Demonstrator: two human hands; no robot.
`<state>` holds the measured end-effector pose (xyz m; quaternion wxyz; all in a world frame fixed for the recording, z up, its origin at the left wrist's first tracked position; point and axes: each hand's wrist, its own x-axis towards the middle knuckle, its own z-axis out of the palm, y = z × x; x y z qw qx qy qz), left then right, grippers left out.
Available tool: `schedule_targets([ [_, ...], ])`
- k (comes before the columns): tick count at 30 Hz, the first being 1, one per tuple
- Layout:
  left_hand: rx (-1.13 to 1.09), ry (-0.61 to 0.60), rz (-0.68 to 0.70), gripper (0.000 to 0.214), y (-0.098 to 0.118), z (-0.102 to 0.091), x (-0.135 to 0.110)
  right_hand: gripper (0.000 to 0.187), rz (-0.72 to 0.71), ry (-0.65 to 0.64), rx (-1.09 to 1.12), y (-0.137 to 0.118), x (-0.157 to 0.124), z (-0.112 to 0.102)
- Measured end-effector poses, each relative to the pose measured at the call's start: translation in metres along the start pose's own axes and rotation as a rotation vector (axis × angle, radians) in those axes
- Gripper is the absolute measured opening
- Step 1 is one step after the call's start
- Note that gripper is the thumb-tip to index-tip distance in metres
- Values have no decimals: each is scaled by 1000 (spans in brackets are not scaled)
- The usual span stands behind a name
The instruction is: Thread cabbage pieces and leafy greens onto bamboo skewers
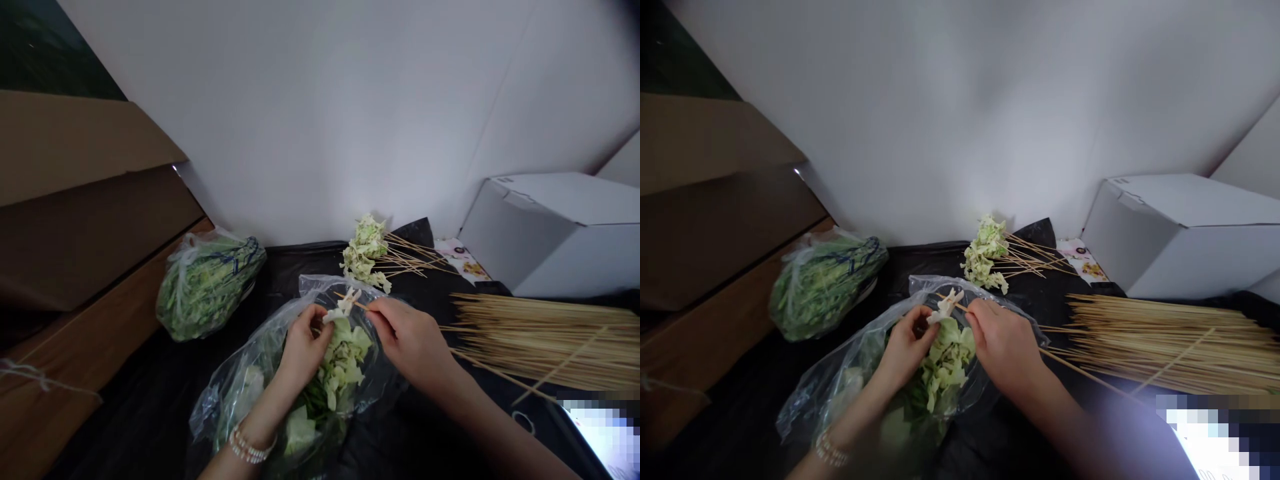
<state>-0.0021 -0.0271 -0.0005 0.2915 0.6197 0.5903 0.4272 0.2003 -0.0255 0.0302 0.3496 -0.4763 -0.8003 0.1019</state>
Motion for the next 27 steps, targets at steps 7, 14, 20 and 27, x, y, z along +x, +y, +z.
schedule_targets([
  [7,-513,-65,-266,32,6,-2,6,20,12,-90,2,1,1,-7],
  [14,-478,98,-289,30,7,-3,7,27,-19,-190,-44,-5,-2,-11],
  [20,-449,98,-241,19,11,-6,4,27,23,-291,-134,-11,-2,-10],
  [27,-539,49,-245,24,12,-5,3,29,66,-346,-264,-13,-1,2],
])
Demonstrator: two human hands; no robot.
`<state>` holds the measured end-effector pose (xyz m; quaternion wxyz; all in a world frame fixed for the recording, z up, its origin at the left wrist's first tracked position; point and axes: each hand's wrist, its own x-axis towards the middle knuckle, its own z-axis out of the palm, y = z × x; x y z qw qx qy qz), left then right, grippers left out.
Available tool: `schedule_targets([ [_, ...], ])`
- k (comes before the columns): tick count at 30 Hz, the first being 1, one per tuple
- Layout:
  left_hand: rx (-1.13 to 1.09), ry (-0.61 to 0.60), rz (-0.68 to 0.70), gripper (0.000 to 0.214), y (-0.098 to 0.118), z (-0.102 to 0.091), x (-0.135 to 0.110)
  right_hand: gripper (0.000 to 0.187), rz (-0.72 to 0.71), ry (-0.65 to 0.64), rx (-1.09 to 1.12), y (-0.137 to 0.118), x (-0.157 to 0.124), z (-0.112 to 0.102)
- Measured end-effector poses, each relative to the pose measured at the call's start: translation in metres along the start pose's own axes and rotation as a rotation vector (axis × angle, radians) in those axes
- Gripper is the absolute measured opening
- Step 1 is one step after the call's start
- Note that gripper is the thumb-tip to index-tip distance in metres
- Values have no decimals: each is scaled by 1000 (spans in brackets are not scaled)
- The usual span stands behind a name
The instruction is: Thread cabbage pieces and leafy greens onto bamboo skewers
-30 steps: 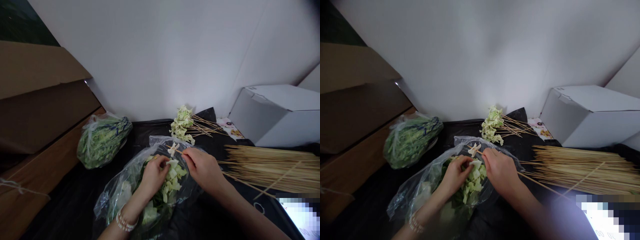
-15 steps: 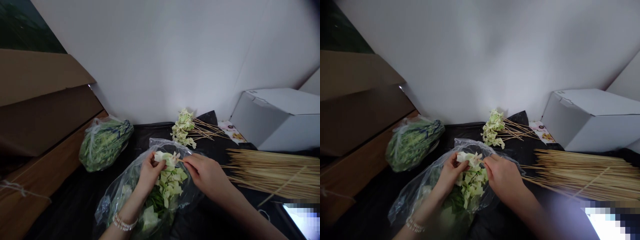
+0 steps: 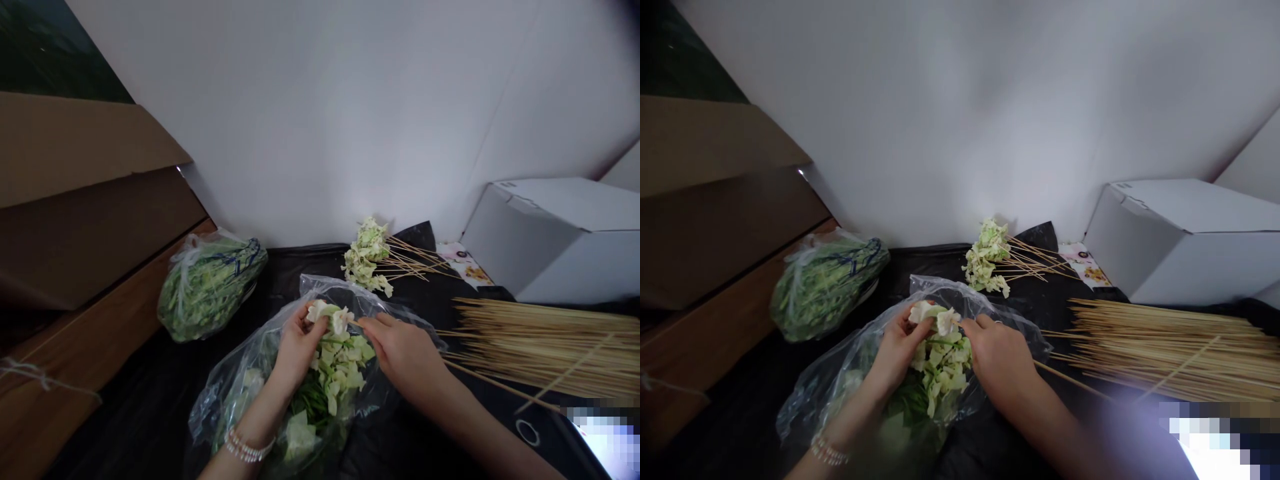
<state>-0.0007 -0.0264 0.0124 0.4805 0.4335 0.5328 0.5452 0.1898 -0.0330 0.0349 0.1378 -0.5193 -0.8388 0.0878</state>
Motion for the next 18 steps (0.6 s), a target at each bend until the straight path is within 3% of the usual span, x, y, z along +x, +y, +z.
schedule_targets([
  [4,42,-26,-9,22,-5,-1,1,32,14,-12,-66,-5,0,1],
  [10,9,95,-1,23,-8,-4,4,34,-13,-21,-36,-9,-5,-7],
  [18,-12,97,-7,26,-1,0,1,33,10,-52,-71,-10,-2,-2],
])
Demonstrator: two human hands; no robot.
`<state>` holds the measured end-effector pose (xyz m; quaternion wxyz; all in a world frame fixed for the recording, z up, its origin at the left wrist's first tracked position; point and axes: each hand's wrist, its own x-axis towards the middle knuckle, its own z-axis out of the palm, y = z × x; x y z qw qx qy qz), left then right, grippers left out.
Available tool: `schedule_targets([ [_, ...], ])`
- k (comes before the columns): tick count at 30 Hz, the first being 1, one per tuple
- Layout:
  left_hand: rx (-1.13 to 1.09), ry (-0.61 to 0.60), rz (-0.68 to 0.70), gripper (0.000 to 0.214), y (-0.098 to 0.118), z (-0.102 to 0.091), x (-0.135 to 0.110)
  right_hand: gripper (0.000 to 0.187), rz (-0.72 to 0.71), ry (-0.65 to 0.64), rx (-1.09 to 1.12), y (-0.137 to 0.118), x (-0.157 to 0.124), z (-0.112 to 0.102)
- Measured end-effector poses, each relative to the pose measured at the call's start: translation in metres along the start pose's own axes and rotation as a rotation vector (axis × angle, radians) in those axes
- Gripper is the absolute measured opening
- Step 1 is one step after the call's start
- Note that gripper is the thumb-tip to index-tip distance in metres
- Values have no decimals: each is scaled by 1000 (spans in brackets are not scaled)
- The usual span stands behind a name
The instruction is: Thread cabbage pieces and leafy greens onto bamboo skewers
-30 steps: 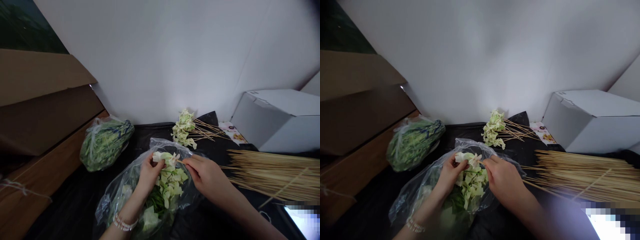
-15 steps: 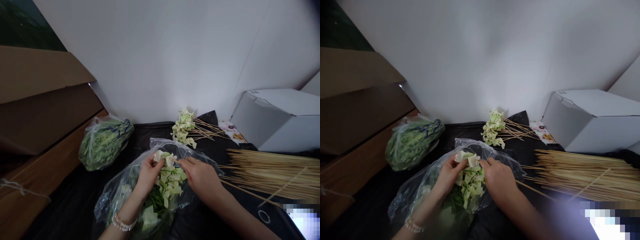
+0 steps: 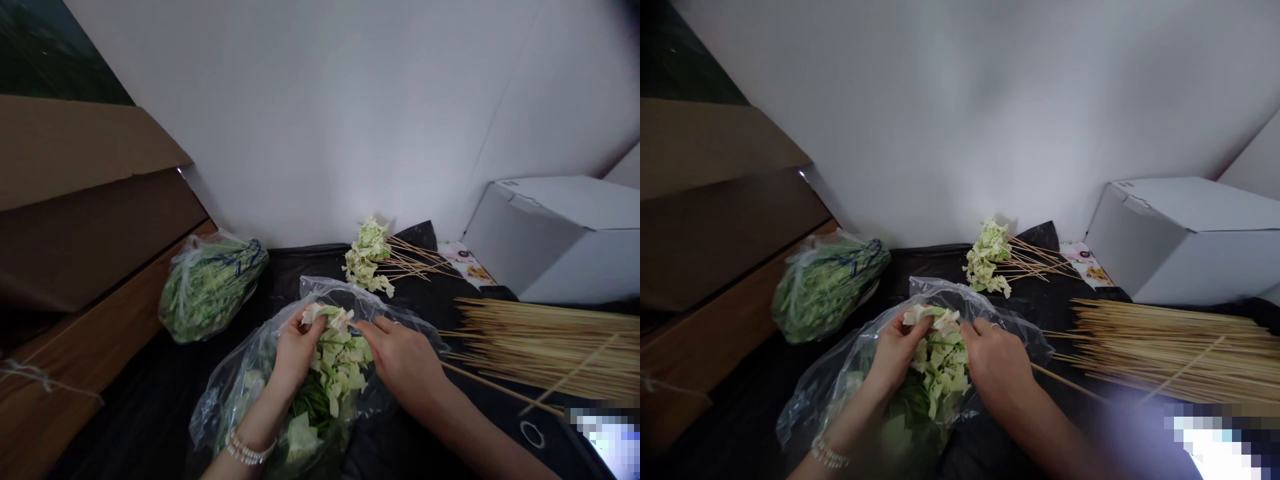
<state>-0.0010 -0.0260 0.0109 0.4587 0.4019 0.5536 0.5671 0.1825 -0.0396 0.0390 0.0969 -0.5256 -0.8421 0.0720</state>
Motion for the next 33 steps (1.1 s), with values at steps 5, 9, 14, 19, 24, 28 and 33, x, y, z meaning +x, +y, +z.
schedule_targets([
  [5,32,-32,13,19,3,2,-1,34,5,-27,-29,-5,1,4],
  [9,63,-38,15,17,1,1,0,31,6,-41,-73,-9,1,10],
  [14,119,-47,62,18,-3,-1,3,32,-49,40,-76,-9,3,18],
  [19,129,-91,69,20,-6,-2,4,31,-31,12,-47,-10,4,21],
  [24,128,-134,76,19,-5,4,1,30,-19,-10,-52,-14,5,22],
  [28,134,-158,53,21,-3,7,0,27,-12,-22,-43,-14,6,23],
  [33,89,-106,-32,35,-2,3,1,31,-21,19,-76,-10,5,25],
])
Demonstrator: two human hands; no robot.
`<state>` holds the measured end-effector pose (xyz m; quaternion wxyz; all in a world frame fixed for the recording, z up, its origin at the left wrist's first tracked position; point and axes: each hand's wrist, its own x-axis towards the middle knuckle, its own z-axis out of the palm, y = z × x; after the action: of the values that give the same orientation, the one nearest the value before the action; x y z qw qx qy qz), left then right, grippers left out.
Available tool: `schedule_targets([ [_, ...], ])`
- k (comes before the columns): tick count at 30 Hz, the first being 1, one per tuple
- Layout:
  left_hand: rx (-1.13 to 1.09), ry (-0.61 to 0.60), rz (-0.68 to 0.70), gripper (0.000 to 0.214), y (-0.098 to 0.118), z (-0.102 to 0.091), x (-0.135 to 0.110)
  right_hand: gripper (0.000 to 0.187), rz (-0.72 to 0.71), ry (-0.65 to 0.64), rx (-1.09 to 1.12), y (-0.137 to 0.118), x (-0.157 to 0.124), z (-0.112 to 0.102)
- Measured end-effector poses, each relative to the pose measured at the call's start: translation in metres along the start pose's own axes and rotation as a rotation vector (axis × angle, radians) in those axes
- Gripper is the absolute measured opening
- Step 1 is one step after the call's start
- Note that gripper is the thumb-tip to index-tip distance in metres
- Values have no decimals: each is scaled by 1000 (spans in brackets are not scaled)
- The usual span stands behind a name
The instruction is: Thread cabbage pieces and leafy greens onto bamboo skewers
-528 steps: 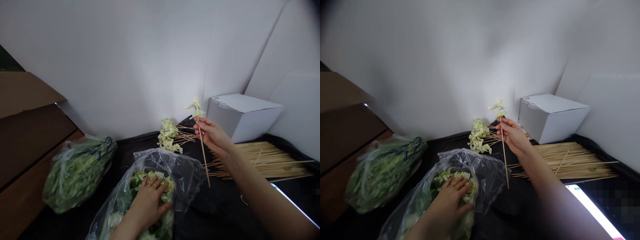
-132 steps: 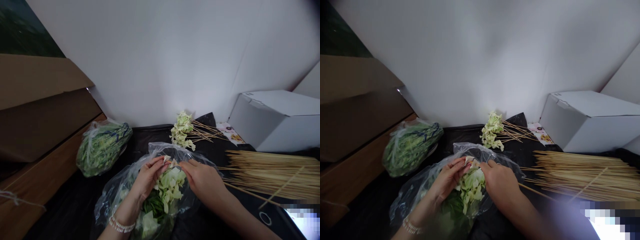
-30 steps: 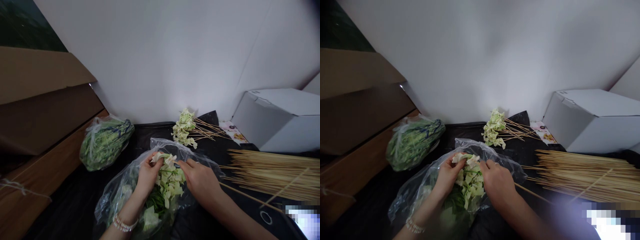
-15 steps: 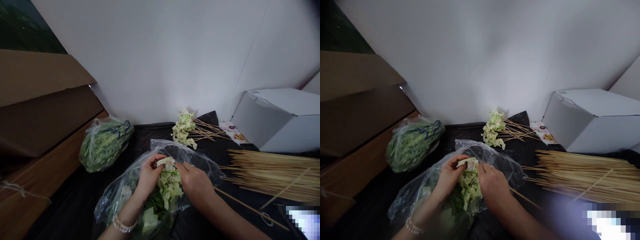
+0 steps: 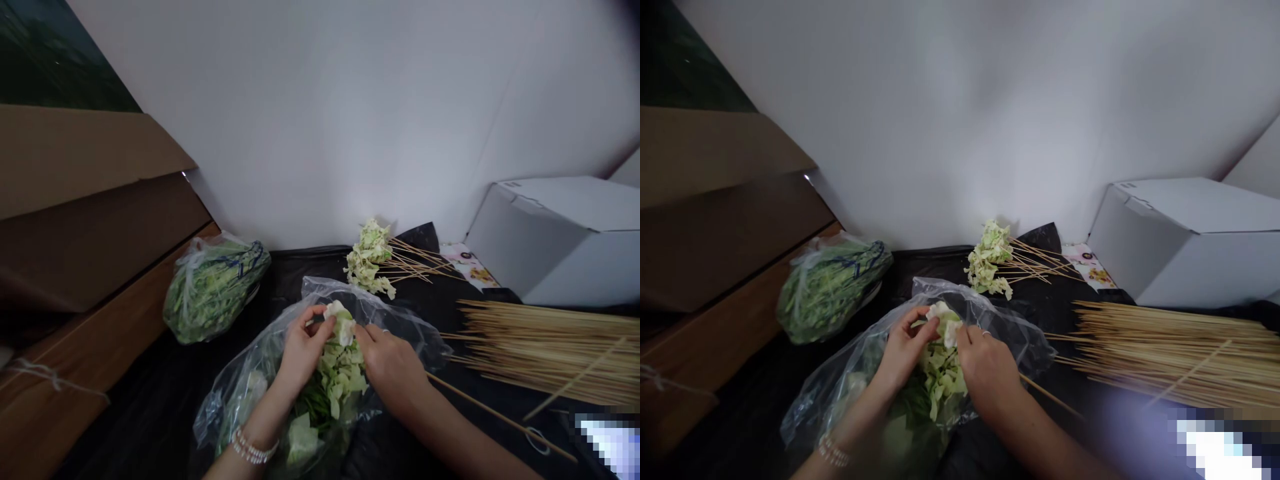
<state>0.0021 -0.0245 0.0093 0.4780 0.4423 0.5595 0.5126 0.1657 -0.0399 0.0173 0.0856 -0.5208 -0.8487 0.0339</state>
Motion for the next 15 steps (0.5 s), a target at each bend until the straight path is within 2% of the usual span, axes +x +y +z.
schedule_targets([
  [5,-129,114,68,31,2,1,3,38,-37,158,5,4,-1,8],
  [10,-229,134,1,41,2,0,5,38,-137,359,52,7,-2,15],
  [15,-300,148,-51,46,1,-5,6,36,-197,401,134,8,-2,13],
])
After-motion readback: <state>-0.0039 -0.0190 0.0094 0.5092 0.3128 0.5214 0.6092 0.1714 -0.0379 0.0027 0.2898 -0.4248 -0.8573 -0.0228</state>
